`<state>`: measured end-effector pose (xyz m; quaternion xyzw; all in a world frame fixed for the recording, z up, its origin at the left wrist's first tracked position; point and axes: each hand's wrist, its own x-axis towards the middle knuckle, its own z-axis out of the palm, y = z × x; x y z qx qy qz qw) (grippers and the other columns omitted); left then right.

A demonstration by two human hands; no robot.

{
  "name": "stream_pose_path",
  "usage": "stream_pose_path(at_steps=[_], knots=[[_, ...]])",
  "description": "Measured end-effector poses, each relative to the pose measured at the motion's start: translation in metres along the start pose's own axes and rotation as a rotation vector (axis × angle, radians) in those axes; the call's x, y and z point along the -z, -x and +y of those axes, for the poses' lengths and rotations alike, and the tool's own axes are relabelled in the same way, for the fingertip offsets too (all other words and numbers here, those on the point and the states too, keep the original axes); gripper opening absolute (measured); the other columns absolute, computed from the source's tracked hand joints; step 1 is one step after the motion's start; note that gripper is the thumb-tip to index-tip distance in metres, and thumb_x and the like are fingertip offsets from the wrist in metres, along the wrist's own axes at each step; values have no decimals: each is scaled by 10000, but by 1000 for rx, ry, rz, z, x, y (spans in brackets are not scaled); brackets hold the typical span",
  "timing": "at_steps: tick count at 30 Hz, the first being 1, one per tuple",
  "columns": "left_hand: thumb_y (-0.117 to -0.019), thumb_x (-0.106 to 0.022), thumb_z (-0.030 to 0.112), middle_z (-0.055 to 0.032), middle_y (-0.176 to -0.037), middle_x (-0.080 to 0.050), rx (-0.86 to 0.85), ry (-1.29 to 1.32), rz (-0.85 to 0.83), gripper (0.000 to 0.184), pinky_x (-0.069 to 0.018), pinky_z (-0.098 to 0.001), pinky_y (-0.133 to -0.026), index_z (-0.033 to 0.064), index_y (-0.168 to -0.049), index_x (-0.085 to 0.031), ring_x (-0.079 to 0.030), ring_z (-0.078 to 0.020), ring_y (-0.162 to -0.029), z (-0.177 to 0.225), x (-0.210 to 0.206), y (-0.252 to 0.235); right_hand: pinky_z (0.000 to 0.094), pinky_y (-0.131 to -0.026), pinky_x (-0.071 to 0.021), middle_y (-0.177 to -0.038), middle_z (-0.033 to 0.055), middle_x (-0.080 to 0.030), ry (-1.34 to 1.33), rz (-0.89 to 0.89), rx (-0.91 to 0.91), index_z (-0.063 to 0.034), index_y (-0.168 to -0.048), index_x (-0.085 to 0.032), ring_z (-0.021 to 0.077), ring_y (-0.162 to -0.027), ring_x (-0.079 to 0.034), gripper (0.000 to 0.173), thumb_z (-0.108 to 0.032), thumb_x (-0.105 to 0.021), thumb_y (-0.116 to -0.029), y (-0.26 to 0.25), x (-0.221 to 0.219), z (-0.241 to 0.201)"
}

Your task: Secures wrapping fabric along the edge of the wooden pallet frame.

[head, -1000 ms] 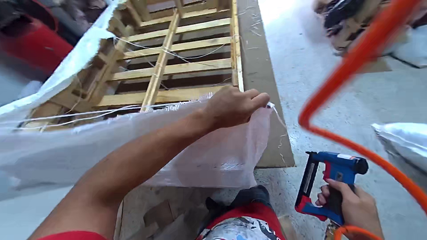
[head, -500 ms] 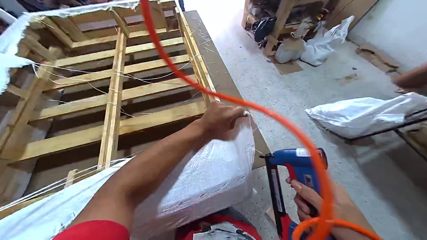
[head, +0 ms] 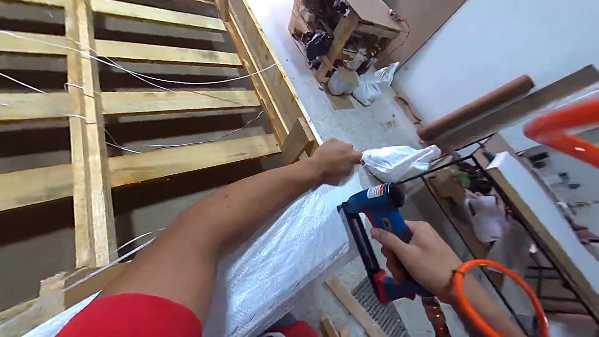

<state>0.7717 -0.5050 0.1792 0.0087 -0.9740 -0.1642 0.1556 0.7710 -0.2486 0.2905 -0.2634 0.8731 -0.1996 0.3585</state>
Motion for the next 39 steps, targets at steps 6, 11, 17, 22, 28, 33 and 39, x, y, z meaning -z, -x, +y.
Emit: stream_pose_path(at_steps=[6,11,17,22,28,33,39], knots=[[-1058,-467,407,-119,-820,-678,65,51,12,388,-532,-567,-711,110,-947,-692,-686,-337,-837,-1,8,9,420,-490,-595,-617,98,-649,-39,31,26,-78,-917,-689,241,-477,-642,415,-490,-669,-950,25,-35,-19],[-925,-401,812,-185,-1257,-650,551,243,1,847,-512,-634,-981,88,-1279,-661,-621,-374,-1204,-10,81,123,414,-447,-583,-618,80,-609,-218,114,114,-62,-1089,-671,226,-450,-603,382,-424,-640,-972,68,-9,-5],[-1019,-575,448,-127,-764,-639,714,152,-253,446,-539,-590,-663,65,-808,-666,-663,-329,-763,38,102,246,406,-480,-600,-616,103,-588,-360,-25,154,-38,-1115,-655,227,-458,-602,270,-289,-596,-1036,65,-22,15],[-991,-561,146,-107,-734,-644,427,-129,-47,117,-546,-532,-635,80,-1037,-646,-686,-328,-728,63,117,245,409,-509,-616,-649,79,-688,-88,-35,431,-134,-949,-726,235,-531,-687,387,-504,-613,-959,33,-37,29],[-1023,-553,152,-84,-779,-652,644,383,-118,237,-551,-488,-699,67,-846,-685,-658,-241,-760,1,45,254,404,-452,-566,-617,103,-635,-57,32,247,-86,-925,-686,240,-458,-613,343,-413,-612,-999,35,-37,-7],[-1018,-543,225,-103,-781,-647,730,302,-8,214,-527,-570,-637,107,-889,-667,-666,-312,-770,16,70,253,392,-450,-562,-613,120,-621,9,58,62,-45,-953,-688,234,-453,-599,355,-382,-615,-1036,32,-42,-25],[-976,-586,294,-114,-845,-680,643,136,-175,214,-529,-583,-661,130,-891,-695,-687,-342,-846,8,83,248,392,-464,-577,-624,134,-624,-98,32,42,-31,-1010,-689,237,-463,-611,368,-391,-616,-1025,58,-83,-44]])
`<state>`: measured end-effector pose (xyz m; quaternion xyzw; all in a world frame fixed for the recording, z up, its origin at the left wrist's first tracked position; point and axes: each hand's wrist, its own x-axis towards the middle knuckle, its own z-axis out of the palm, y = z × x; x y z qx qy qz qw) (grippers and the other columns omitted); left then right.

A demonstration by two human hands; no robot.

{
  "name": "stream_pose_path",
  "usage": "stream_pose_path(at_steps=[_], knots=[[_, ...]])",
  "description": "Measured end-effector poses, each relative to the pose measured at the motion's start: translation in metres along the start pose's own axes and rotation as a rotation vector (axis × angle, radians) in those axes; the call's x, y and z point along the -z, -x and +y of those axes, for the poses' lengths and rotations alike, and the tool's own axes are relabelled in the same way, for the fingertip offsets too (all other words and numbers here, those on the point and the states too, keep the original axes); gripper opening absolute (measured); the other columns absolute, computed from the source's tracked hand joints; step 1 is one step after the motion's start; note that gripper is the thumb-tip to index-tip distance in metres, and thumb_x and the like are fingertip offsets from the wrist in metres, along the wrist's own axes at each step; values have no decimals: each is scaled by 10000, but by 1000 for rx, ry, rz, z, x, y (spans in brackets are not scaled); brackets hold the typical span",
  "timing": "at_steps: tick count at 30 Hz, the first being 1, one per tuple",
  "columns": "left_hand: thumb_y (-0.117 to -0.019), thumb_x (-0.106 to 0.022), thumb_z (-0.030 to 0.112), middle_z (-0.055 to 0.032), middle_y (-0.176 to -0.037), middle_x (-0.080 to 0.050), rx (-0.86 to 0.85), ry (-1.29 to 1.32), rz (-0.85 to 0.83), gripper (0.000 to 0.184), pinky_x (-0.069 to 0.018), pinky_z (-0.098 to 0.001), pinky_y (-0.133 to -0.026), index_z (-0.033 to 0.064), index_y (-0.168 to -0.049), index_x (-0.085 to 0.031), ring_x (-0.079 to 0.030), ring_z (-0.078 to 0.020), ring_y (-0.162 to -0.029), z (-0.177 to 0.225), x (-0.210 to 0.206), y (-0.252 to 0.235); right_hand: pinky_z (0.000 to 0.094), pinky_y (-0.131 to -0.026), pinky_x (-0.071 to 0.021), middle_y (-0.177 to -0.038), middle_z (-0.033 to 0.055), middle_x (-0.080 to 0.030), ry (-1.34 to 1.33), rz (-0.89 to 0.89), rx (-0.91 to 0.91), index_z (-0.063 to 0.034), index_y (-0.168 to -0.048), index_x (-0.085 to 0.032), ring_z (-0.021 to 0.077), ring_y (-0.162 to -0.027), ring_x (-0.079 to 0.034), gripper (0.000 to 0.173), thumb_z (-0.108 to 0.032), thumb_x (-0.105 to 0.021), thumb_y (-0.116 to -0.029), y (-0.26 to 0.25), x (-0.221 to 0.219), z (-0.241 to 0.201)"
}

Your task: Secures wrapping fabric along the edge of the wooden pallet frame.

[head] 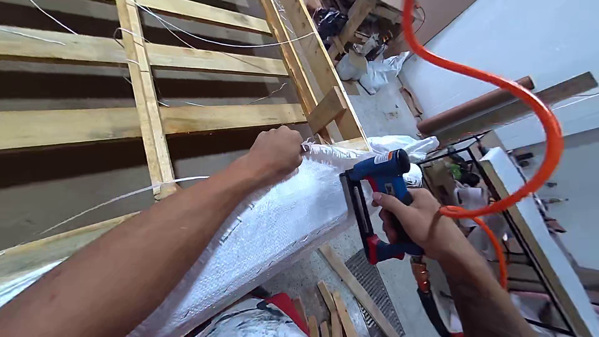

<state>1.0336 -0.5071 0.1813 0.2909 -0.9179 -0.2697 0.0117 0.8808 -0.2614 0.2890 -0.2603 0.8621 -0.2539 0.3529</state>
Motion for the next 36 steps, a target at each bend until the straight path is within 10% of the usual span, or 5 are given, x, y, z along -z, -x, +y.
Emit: stream_pose_path(at_steps=[21,25,28,32,36], knots=[[-1008,-558,333,-173,-912,-693,-100,68,38,302,-540,-627,-687,77,-920,-693,-694,-400,-877,-13,11,0,414,-472,-582,-603,102,-621,72,121,73,-98,-925,-694,247,-472,-624,397,-490,-645,-957,93,-67,-40],[-857,-731,565,-176,-1243,-646,-229,-63,247,691,-557,-608,-822,71,-1322,-600,-645,-399,-1133,10,40,55,408,-457,-578,-598,109,-628,40,192,120,-93,-902,-685,248,-459,-622,361,-444,-635,-968,106,-49,-16],[-781,-823,474,-233,-1669,-247,-311,-329,122,1147,-279,-843,-1054,58,-1644,-193,-325,-565,-1447,8,13,181,394,-451,-572,-611,126,-623,-43,126,153,-79,-912,-680,246,-459,-612,339,-403,-633,-999,116,-42,8],[-889,-694,45,-217,-1501,-511,-160,-642,126,702,-524,-670,-882,7,-1538,-429,-633,-456,-1176,-24,28,284,380,-442,-567,-600,115,-612,-166,45,198,-102,-908,-676,236,-446,-605,314,-407,-647,-975,111,-41,41],[-911,-644,-19,-172,-862,-662,118,-701,160,66,-545,-562,-591,27,-936,-686,-675,-395,-770,-30,91,281,383,-450,-569,-608,120,-609,-233,-85,218,-96,-921,-674,241,-455,-607,352,-445,-656,-963,98,-47,71]])
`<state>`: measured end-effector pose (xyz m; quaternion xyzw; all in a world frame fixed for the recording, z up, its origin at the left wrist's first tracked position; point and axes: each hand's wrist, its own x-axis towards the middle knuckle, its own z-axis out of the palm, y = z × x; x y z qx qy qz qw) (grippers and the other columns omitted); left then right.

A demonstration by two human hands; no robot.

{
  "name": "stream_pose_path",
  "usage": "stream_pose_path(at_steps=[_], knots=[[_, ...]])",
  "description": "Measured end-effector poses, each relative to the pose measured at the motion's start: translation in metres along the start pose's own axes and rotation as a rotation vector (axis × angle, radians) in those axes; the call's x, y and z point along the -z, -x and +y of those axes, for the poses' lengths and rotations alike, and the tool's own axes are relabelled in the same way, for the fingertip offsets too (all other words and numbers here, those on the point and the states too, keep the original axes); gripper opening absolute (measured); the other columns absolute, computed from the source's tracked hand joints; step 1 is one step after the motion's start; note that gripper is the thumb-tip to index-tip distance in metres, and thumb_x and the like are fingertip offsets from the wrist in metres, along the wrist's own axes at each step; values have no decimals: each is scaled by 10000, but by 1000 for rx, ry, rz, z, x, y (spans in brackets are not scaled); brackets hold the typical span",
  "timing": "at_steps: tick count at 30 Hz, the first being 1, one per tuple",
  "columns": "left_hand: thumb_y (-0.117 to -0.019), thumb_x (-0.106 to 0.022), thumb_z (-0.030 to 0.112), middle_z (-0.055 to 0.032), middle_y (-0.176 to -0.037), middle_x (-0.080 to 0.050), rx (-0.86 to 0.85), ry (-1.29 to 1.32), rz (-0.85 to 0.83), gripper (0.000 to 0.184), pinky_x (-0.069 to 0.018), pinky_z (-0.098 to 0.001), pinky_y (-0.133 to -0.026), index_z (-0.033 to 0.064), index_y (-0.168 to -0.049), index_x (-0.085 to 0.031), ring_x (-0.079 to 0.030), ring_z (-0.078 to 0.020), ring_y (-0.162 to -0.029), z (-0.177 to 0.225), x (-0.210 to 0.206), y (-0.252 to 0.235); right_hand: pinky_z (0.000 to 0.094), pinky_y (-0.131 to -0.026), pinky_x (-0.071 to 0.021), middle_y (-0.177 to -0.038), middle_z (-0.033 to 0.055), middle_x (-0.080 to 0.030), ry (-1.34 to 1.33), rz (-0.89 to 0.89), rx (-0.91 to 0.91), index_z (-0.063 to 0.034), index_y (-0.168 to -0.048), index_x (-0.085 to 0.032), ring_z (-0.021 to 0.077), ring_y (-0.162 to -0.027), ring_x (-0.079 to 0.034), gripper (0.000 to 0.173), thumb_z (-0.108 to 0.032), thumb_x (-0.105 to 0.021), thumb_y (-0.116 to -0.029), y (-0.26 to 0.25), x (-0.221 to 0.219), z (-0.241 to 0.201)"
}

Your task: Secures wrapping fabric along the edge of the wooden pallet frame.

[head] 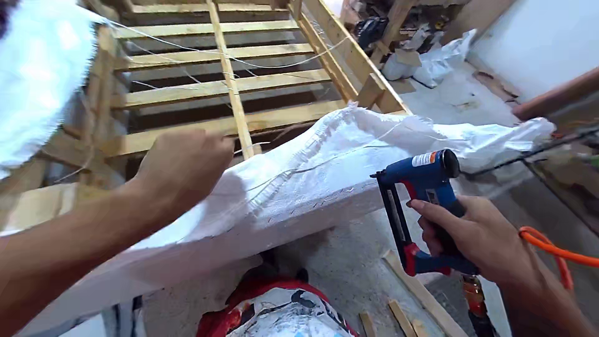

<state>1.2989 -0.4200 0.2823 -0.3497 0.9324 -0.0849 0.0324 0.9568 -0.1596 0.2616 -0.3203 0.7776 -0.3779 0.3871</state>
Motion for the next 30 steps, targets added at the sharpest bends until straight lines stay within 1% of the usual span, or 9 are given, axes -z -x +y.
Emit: stream_pose_path(at_steps=[3,6,9,12,17,21,24,26,30], knots=[[-1003,-598,266,-216,-1238,-638,207,293,135,418,-570,-593,-872,11,-1334,-594,-670,-397,-1071,34,6,3,382,-436,-565,-599,103,-611,-82,-34,81,-94,-1000,-711,230,-446,-600,355,-441,-662,-950,-13,-6,18],[-846,-708,659,-136,-1609,-395,226,306,48,993,-400,-663,-1092,170,-1616,-318,-441,-387,-1422,84,-50,27,383,-421,-560,-572,76,-600,-153,-33,103,-113,-1005,-721,214,-430,-593,366,-467,-664,-934,-12,-13,38],[-955,-645,565,-80,-1471,-568,270,480,95,627,-422,-565,-1132,140,-1415,-609,-528,-276,-1360,57,-92,34,395,-432,-572,-585,53,-598,-189,-53,77,-113,-1029,-693,205,-438,-600,399,-501,-672,-940,-3,-6,59],[-1013,-619,196,-99,-1093,-740,382,539,232,193,-583,-534,-907,79,-1095,-748,-716,-266,-1011,22,-87,25,413,-461,-585,-607,47,-609,-190,-61,1,-80,-1079,-680,212,-465,-614,373,-435,-655,-968,11,6,68],[-1071,-482,425,-236,-975,-702,593,534,216,441,-539,-673,-800,36,-1190,-652,-698,-440,-936,5,-32,-27,423,-479,-589,-606,45,-607,-153,1,18,-69,-1041,-660,215,-475,-619,343,-409,-643,-996,23,22,71],[-779,-768,697,-168,-1099,-724,375,714,-192,772,-549,-647,-913,99,-1259,-683,-700,-344,-1038,7,-27,-58,423,-487,-598,-614,45,-623,-179,2,65,-55,-1034,-663,213,-482,-628,335,-389,-643,-1009,29,23,63],[-939,-666,564,-139,-926,-714,251,424,-185,475,-560,-645,-771,93,-948,-726,-705,-356,-923,28,-37,-72,420,-475,-595,-618,49,-630,-161,-18,105,-49,-1017,-670,214,-479,-629,357,-404,-641,-1002,29,16,57],[-1030,-594,365,-89,-1005,-703,176,351,-25,287,-574,-591,-780,122,-985,-741,-698,-313,-955,36,-33,-80,425,-479,-598,-624,57,-638,-150,-39,126,-37,-1039,-678,218,-483,-635,361,-394,-638,-1007,23,9,51],[-947,-604,114,-138,-922,-700,-10,320,210,131,-577,-558,-683,35,-980,-704,-711,-328,-826,30,-72,-89,420,-460,-588,-620,67,-637,-146,-56,123,-57,-987,-680,224,-469,-627,350,-406,-655,-988,7,-14,38]])
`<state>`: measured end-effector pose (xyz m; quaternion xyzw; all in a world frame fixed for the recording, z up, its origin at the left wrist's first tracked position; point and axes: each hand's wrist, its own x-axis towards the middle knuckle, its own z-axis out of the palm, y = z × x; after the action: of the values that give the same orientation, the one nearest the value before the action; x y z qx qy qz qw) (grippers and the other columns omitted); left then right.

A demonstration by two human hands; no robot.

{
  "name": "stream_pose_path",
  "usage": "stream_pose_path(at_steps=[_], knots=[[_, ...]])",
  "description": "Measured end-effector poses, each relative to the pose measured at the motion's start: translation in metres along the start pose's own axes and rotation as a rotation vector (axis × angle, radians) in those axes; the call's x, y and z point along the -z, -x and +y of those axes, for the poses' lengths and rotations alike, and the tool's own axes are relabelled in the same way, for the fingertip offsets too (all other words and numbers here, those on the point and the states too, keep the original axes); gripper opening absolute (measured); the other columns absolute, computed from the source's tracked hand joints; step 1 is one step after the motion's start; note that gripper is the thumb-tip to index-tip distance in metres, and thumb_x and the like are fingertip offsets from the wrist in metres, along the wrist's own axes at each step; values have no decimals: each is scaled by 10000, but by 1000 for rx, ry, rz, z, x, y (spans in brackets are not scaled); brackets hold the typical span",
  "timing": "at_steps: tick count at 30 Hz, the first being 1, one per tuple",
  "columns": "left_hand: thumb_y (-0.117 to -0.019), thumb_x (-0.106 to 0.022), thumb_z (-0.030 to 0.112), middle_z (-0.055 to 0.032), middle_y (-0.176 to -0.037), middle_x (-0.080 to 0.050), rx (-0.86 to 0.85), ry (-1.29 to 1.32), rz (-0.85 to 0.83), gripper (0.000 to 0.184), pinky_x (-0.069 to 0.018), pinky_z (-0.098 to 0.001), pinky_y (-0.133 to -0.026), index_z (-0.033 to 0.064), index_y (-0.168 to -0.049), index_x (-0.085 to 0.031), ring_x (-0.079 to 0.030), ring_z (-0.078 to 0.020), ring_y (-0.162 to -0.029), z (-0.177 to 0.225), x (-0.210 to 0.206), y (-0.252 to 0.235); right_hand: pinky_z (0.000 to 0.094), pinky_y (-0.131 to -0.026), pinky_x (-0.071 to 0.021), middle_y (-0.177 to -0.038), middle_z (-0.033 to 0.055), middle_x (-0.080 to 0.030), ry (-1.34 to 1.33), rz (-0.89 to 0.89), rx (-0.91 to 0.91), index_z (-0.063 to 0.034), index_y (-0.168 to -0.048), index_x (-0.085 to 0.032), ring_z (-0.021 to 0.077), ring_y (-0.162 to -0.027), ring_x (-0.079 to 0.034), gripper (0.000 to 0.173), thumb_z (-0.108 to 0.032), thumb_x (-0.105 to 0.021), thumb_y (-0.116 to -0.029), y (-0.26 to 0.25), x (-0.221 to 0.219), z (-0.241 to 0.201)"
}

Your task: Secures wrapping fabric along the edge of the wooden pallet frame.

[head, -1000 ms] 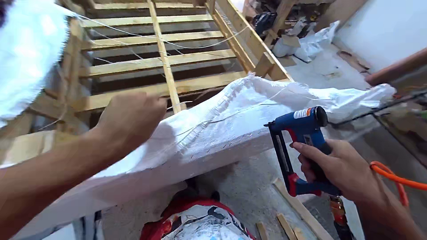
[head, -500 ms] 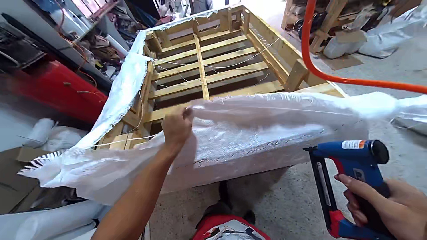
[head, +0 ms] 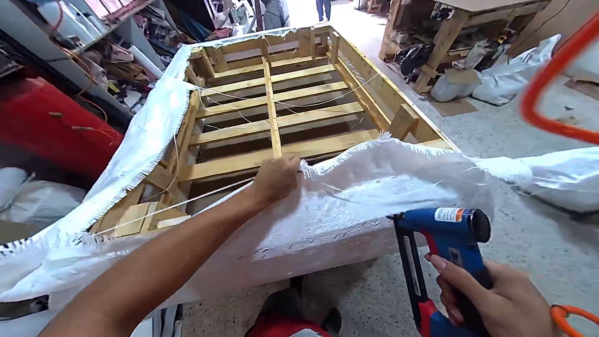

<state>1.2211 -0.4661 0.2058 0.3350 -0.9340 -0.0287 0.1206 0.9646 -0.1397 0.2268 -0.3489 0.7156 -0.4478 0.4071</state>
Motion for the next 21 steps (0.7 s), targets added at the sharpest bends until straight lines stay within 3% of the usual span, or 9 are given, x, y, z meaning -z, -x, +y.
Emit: stream_pose_path(at_steps=[3,6,10,14,18,21], knots=[[-922,-618,153,-102,-828,-701,-54,72,121,123,-572,-532,-652,55,-935,-693,-710,-288,-764,-29,-30,7,444,-448,-588,-612,66,-645,145,22,33,-86,-952,-677,238,-466,-637,407,-491,-650,-975,-21,-21,-18],[-908,-618,142,-43,-740,-676,29,279,197,99,-574,-508,-634,103,-886,-707,-688,-219,-708,-43,-44,9,426,-419,-579,-612,50,-651,275,65,46,-156,-917,-699,224,-454,-632,437,-585,-623,-949,-38,-44,-36],[-936,-592,151,-61,-694,-658,41,415,243,144,-543,-517,-586,93,-866,-704,-670,-239,-658,-52,-41,6,411,-425,-566,-601,85,-640,301,72,-24,-136,-868,-701,239,-449,-620,402,-520,-624,-958,-59,-72,-74],[-954,-608,223,-67,-697,-640,45,365,131,191,-513,-547,-596,119,-806,-670,-664,-284,-693,-58,-35,5,405,-441,-573,-606,120,-632,356,117,-150,-87,-889,-687,250,-452,-619,355,-422,-632,-994,-68,-93,-106],[-972,-557,291,-63,-656,-603,-227,118,72,253,-466,-504,-516,131,-798,-647,-642,-297,-623,-71,-28,4,404,-448,-576,-607,121,-635,447,100,-251,-56,-907,-683,248,-453,-621,371,-410,-623,-1001,-70,-106,-121],[-983,-564,317,-61,-672,-612,-146,185,-102,260,-473,-513,-535,159,-797,-655,-657,-301,-673,-77,-23,-5,408,-456,-585,-614,103,-647,494,87,-244,-86,-945,-706,246,-469,-636,374,-447,-621,-987,-63,-126,-121]])
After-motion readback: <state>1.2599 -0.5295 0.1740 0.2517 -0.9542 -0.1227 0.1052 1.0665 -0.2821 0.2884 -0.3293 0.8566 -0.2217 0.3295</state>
